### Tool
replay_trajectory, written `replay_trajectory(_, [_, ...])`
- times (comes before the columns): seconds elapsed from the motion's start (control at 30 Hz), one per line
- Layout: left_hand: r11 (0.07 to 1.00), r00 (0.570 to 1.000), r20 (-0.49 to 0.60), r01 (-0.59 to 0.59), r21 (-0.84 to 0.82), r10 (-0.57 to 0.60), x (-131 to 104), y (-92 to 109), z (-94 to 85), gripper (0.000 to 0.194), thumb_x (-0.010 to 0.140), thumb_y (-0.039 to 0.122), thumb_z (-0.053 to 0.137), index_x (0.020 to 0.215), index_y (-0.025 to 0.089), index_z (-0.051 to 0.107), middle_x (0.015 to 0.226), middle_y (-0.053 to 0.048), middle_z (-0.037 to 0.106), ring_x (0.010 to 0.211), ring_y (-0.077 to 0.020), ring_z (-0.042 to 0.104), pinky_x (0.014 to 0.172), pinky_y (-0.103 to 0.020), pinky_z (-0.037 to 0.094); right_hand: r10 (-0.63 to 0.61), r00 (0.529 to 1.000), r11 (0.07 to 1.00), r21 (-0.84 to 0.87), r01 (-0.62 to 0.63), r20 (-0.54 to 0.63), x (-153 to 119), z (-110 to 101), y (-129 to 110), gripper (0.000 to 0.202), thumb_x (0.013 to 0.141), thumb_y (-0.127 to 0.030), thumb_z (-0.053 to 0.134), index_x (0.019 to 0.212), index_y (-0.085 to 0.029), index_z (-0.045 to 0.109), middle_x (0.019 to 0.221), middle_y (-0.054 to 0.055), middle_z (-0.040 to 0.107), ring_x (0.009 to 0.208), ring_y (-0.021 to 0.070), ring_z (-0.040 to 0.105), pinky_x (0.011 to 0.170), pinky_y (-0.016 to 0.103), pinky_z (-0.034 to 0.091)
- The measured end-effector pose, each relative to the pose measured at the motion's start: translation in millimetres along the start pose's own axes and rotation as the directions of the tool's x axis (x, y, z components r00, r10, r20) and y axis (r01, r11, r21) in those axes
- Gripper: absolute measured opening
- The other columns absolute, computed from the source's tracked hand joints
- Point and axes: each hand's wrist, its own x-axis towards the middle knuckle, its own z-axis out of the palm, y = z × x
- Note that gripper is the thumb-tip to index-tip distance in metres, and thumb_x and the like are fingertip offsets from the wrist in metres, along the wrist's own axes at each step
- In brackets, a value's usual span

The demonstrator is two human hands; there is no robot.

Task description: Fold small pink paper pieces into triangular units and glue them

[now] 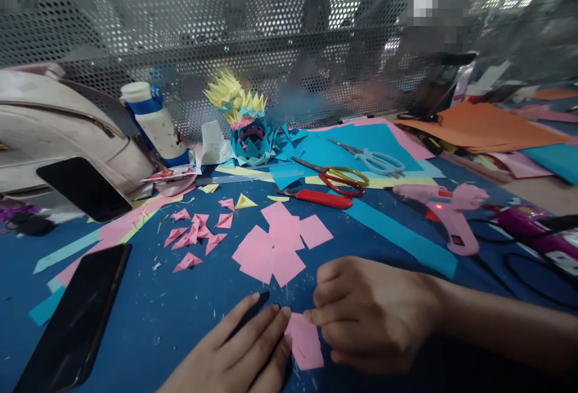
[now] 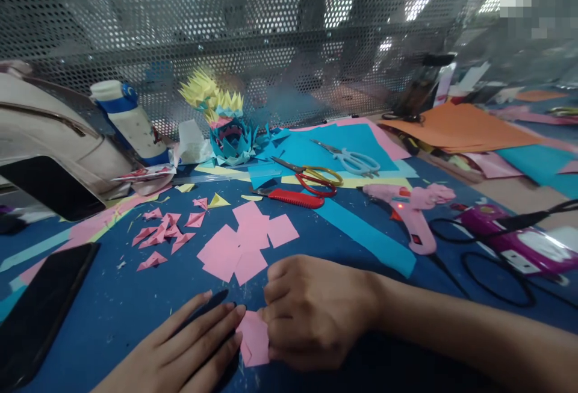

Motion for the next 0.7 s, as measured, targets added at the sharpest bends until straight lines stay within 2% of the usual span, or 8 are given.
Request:
replay_trajectory(0.13, [1.000, 1.000, -0.022, 0.008, 0.012, -0.008, 0, 1, 1.2, 0.031, 0.111, 0.021, 0.040, 0.128, 0.015, 0.065, 0.134, -0.009, 0.067, 0.127, -0.0210, 0.062, 0.127, -0.054, 0.010, -0.020, 0.998, 1.000, 0.013, 0.021, -0.056, -2, 4, 0, 0.027, 0.094, -0.027, 0.041, 0.068, -0.023, 0.046, 0.060, -0.001, 0.056, 0.057, 0.0163, 0.047, 0.056, 0.036, 0.036])
replay_trajectory(0.3, [0.999, 1.000, -0.021, -0.008, 0.035, 0.008, 1, 3, 2.9, 0.032, 0.111, 0.021, 0.039, 0.128, 0.014, 0.065, 0.135, -0.009, 0.067, 0.126, -0.0208, 0.063, 0.127, -0.054, 0.007, -0.038, 0.995, 0.999, -0.008, 0.038, -0.089, -5, 11, 2, 0.017, 0.089, -0.027, 0.050, 0.073, -0.023, 0.046, 0.063, -0.002, 0.060, 0.057, 0.0156, 0.050, 0.056, 0.036, 0.034])
replay_trajectory(0.47, [0.999, 0.999, -0.032, 0.024, 0.030, -0.023, 1, 5, 3.8, 0.030, 0.110, 0.025, 0.044, 0.128, 0.014, 0.065, 0.135, -0.010, 0.066, 0.126, -0.0213, 0.063, 0.127, -0.053, 0.011, -0.027, 0.993, 0.999, 0.034, 0.031, -0.113, -8, 12, 3, 0.018, 0.096, -0.027, 0.042, 0.081, -0.022, 0.051, 0.075, 0.001, 0.067, 0.068, 0.0156, 0.057, 0.062, 0.036, 0.041])
replay_trajectory(0.7, [0.998, 0.996, -0.062, 0.062, 0.012, -0.061, 1, 8, 9.0, 0.032, 0.112, 0.021, 0.037, 0.125, 0.015, 0.066, 0.131, -0.008, 0.068, 0.123, -0.0206, 0.064, 0.127, -0.053, 0.008, -0.025, 0.996, 1.000, 0.010, 0.026, -0.086, -8, 14, 4, 0.022, 0.102, -0.026, 0.039, 0.089, -0.019, 0.056, 0.085, 0.003, 0.070, 0.079, 0.0167, 0.063, 0.065, 0.036, 0.043])
